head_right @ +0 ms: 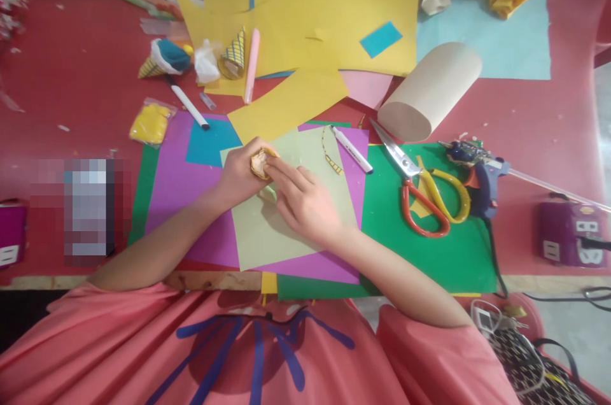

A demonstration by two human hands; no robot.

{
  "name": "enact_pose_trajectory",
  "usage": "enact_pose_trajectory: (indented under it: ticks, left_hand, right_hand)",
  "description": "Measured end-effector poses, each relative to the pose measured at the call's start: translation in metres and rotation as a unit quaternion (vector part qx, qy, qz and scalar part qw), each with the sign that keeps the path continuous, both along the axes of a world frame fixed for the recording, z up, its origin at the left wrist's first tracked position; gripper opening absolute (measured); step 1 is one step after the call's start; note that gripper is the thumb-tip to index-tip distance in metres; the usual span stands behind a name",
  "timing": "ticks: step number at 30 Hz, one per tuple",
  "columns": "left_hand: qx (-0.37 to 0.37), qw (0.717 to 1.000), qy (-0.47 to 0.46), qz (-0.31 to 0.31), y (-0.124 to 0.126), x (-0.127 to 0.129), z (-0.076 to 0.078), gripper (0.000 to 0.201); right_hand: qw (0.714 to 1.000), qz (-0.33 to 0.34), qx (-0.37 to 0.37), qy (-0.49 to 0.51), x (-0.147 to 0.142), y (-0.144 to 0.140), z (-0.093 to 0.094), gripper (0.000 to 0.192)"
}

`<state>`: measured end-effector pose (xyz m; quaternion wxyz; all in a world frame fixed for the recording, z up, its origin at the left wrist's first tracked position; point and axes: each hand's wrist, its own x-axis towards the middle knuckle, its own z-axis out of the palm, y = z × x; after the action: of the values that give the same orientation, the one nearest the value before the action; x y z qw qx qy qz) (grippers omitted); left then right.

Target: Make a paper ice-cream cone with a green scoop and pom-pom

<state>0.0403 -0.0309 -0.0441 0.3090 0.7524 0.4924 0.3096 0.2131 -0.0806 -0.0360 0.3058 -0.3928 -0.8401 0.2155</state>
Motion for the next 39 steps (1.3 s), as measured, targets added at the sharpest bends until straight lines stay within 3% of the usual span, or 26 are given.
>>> enact_pose_trajectory:
  ticks: [7, 14, 20, 29, 33, 36, 39]
  left_hand:
    - [0.003, 1.000, -0.003, 0.009, 0.002, 0.002, -0.006, 0.015]
    - [0.054, 0.997, 0.051, -0.008, -0.002, 0.000, -0.006, 0.008]
    - [0.106, 0.992, 0.061, -0.014, -0.005, 0.000, -0.006, 0.004]
    - [0.036, 0.999, -0.002, 0.007, 0.005, -0.006, -0.008, 0.030]
    - [0.033, 0.998, -0.033, -0.041, 0.010, -0.007, -0.005, 0.020]
    - [0.036, 0.998, -0.024, -0.043, 0.012, -0.008, -0.003, 0.009]
    - [0.012, 0.999, -0.009, -0.040, 0.011, -0.010, -0.004, 0.011]
  right_hand:
    - [1.000, -0.003, -0.019, -0.002, 0.000, 0.002, -0.001, 0.052]
    - [0.998, -0.007, -0.055, 0.008, -0.003, 0.003, -0.003, 0.047]
    - [0.999, -0.014, -0.039, 0.015, -0.008, -0.003, -0.005, 0.047]
    - [0.999, 0.004, 0.010, -0.039, -0.007, -0.005, -0.013, 0.053]
    - [0.999, -0.001, 0.011, -0.046, -0.005, -0.004, -0.012, 0.055]
    - [0.999, 0.008, 0.009, -0.047, -0.005, -0.004, -0.012, 0.057]
    - [0.999, 0.013, 0.018, -0.040, -0.004, -0.003, -0.010, 0.055]
